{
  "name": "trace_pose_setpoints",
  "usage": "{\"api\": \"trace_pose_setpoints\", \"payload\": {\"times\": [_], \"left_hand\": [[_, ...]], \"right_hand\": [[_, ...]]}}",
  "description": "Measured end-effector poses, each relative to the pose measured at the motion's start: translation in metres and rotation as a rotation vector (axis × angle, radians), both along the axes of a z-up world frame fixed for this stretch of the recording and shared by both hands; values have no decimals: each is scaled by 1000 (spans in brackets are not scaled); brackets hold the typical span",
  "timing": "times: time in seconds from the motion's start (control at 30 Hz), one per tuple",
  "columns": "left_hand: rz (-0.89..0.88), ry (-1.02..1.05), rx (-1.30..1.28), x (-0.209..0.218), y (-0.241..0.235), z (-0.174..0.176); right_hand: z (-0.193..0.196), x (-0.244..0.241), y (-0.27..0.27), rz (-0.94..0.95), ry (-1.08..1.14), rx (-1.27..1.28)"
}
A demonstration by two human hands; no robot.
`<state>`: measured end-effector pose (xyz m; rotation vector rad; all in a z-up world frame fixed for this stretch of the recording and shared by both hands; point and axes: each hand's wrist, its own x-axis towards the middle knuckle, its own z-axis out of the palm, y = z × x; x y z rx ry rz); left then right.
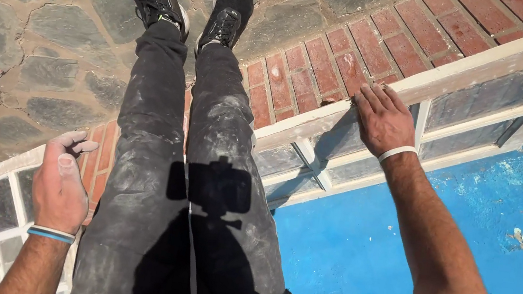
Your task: Sanding the wooden frame of a window using sandpaper.
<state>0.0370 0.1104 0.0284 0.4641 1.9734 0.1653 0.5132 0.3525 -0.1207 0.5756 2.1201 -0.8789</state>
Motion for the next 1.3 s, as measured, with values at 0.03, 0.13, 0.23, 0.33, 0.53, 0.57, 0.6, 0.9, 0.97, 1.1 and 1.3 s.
{"api": "trace_pose_setpoints", "payload": {"times": [0.03,0.13,0.23,0.33,0.53,0.57,0.6,0.9,0.97,1.1,1.3], "left_hand": [[13,-4,-11,-4,-1,-5],[14,-6,-63,-22,0,-3],[3,-6,-65,-41,4,-7],[10,5,-33,-56,3,3],[-27,36,-76,-84,-17,2],[-24,59,-73,-84,-21,-2],[-16,61,-66,-82,-18,3],[20,128,-104,-42,-22,19],[-43,193,-268,-31,-40,18],[-85,201,-253,-15,8,18],[69,108,-144,-8,18,14]], "right_hand": [[0,0,8,-45,-41,50],[9,-26,-40,-88,-58,59],[15,-55,-97,-74,-9,38],[2,-35,-67,-61,5,50],[5,-12,-5,-140,-94,151],[3,-23,-19,-156,-43,153],[6,-30,-43,-148,-40,160],[-5,34,73,-87,-113,178],[-3,19,40,-213,-43,251],[3,-5,-32,-90,76,9],[-17,51,87,-165,-121,168]]}}
